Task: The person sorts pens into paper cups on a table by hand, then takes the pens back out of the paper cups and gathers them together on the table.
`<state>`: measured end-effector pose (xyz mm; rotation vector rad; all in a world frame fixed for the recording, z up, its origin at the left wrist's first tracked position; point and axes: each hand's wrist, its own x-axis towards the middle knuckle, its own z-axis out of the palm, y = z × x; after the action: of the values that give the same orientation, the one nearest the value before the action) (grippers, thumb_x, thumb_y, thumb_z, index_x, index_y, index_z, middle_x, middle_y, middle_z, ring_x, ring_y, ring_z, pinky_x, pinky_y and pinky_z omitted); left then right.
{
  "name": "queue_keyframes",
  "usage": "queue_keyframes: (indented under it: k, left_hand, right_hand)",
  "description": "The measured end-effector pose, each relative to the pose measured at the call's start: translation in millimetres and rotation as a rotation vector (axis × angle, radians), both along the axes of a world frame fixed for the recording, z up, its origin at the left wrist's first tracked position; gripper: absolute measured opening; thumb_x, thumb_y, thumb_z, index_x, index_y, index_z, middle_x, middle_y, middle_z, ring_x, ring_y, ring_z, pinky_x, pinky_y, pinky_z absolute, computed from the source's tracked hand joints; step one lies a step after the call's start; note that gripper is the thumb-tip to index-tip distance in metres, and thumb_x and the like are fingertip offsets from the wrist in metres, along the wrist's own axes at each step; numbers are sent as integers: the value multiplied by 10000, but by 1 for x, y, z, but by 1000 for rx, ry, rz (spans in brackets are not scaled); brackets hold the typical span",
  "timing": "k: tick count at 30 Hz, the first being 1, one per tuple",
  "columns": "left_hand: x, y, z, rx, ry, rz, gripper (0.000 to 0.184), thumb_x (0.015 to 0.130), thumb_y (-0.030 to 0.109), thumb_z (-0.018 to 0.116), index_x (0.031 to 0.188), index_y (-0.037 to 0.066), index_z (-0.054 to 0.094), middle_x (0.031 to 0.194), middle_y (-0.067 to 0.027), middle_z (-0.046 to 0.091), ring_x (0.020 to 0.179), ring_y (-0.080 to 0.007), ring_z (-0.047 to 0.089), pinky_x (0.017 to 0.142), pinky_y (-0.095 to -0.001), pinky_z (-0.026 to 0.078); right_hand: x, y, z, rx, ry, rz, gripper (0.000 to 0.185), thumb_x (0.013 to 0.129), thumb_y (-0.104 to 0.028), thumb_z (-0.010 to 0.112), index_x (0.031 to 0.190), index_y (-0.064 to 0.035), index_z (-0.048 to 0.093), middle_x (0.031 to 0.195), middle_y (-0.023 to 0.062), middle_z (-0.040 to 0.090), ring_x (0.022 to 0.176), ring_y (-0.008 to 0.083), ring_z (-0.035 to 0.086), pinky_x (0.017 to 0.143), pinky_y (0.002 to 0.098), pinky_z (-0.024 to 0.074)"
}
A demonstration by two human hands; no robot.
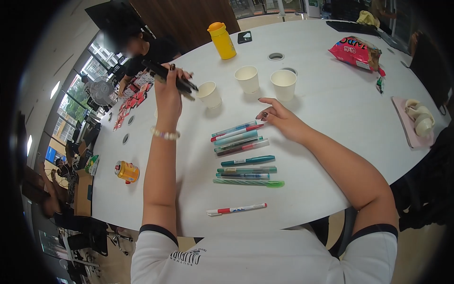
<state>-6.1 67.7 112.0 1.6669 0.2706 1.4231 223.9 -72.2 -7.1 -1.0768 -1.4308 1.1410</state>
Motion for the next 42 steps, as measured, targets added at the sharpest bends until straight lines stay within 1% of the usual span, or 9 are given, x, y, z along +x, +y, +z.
queue_keyframes:
  k: [6, 13, 20, 22, 25, 26, 29, 32, 42]
  left_hand:
    - [20, 77, -46, -172, 250, 242, 108, 894, 134, 514, 927, 52, 451, 839, -69, 550, 766, -137, 561, 714, -260, 468]
    - [18, 58, -77, -75, 647, 441, 647, 699, 267, 732, 1198, 1, 418, 1049, -152, 578, 927, -234, 596, 776, -328, 483]
    - [16, 44, -76, -53, 719, 488, 767, 706, 273, 735, 1304, 10, 334, 1101, -156, 547, 987, -259, 562, 841, -340, 461]
    - [16, 48, -85, 395, 703, 872, 777, 679, 252, 733, 1296, 28, 319, 1085, -137, 564, 1019, -291, 534, 911, -383, 388]
    - [5, 13, -64, 792, 503, 933, 637, 669, 199, 716, 1208, 33, 421, 1021, -118, 577, 1017, -299, 506, 937, -389, 340]
    - [2, 2, -59, 793, 502, 932, 637, 669, 199, 716, 1208, 33, 421, 1021, -118, 577, 1017, -299, 506, 937, -389, 340]
    - [-3, -35, -37, 625, 869, 172, 302, 721, 116, 647, 1006, 55, 567, 975, -82, 564, 889, -229, 533, 822, -330, 431]
    - [2, -47, -43, 363, 1324, -23, 231, 746, 123, 646, 967, 76, 597, 933, -66, 566, 860, -197, 538, 763, -310, 452]
    - [7, -63, -45, 503, 1412, 7, 179, 763, 140, 651, 925, 65, 632, 865, -100, 573, 798, -228, 568, 717, -319, 467]
  right_hand:
    - [3, 0, 0, 23, -15, -1, 422, 947, -159, 398, 1346, -93, 278, 1078, 83, 557, 1050, 156, 458, 952, 302, 334]
    - [2, 0, 0, -4, 4, 10, 416, 953, -170, 391, 1349, -105, 277, 1090, 75, 552, 1040, 158, 464, 952, 305, 340]
    - [1, -1, -1, -1, 7, 3, 415, 951, -165, 391, 1346, -104, 280, 1081, 79, 551, 1053, 157, 458, 950, 304, 342]
    - [0, -1, 0, -6, 8, 3, 415, 950, -159, 390, 1346, -104, 280, 1083, 82, 551, 1051, 157, 458, 950, 303, 341]
    - [1, -1, -1, -9, 10, 6, 416, 948, -152, 390, 1346, -104, 280, 1086, 85, 550, 1050, 157, 456, 950, 302, 339]
    - [1, 0, -1, -10, 14, 8, 417, 948, -152, 391, 1347, -104, 280, 1087, 86, 549, 1051, 157, 455, 950, 302, 339]
    - [2, 1, -3, 3, 6, 8, 420, 950, -163, 396, 1348, -103, 278, 1086, 85, 550, 1050, 157, 456, 950, 301, 341]
    - [0, 0, 1, -9, -5, -3, 424, 950, -172, 400, 1349, -103, 276, 1088, 88, 550, 1043, 155, 459, 948, 299, 344]
    - [2, 1, 0, -17, 3, 4, 424, 952, -177, 394, 1352, -103, 273, 1095, 97, 551, 1049, 160, 464, 949, 301, 350]
